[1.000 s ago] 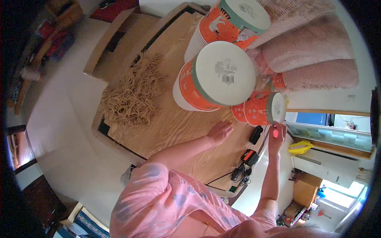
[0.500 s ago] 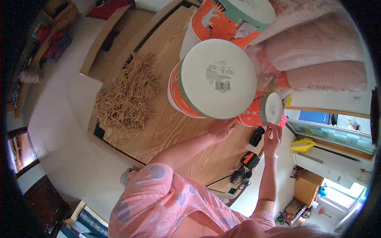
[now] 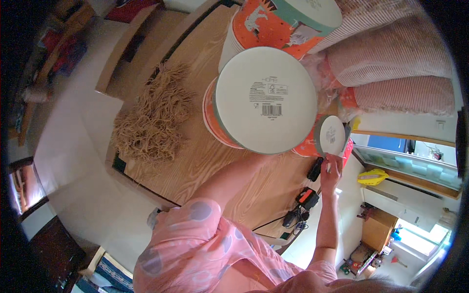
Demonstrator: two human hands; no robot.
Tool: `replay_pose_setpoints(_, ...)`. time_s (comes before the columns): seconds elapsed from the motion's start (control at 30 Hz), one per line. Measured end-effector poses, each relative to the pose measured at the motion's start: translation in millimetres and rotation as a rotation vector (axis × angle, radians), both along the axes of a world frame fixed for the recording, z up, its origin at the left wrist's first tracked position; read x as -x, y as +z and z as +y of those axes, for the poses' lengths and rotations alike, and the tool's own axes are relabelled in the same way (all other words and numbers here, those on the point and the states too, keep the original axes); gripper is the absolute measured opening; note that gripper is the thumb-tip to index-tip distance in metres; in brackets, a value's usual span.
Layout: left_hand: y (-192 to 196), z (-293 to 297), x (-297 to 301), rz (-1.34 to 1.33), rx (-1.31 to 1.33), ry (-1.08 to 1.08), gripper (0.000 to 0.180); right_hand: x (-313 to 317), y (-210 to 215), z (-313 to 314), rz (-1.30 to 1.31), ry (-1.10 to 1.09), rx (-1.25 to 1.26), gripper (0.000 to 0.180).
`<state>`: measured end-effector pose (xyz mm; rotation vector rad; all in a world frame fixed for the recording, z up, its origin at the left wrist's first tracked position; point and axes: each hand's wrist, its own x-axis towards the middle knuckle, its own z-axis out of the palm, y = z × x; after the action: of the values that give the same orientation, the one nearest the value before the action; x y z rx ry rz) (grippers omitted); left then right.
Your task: Organizing, stacking, and preparing paper containers with decorative filler or labels.
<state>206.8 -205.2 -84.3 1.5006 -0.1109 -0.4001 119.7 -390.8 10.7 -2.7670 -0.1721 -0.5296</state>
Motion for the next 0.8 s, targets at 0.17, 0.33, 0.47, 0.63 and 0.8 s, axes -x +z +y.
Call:
replay_pose_setpoints(0.17, -9.7, 6.6, 1.9, 0.096, -0.013, -0.023, 0.035, 1.4, -3.1, -0.7, 0.019, -0.017, -0.005, 0.025)
replay_pose_setpoints(0.33, -14.3, 6.0, 0.1, 0.193, -0.03, -0.043, 0.033, -1.3, -3.2, 4.7, 0.014, -0.014, -0.019, 0.025)
replay_pose_setpoints(0.47, -21.5, 19.3, 2.1, 0.267, -0.041, -0.061, 0.032, -0.6, -8.6, -0.3, 0.032, -0.026, -0.024, 0.025)
replay_pose_setpoints(0.63, -25.0, 20.8, -1.0, 0.355, -0.065, -0.075, 0.03, -2.1, -10.2, 5.0, 0.04, -0.029, -0.028, 0.025)
replay_pose_setpoints(0.8, -26.9, 16.0, 1.3, 0.436, -0.091, -0.095, 0.029, 1.2, -12.9, 9.2, 0.074, -0.083, -0.034, 0.029)
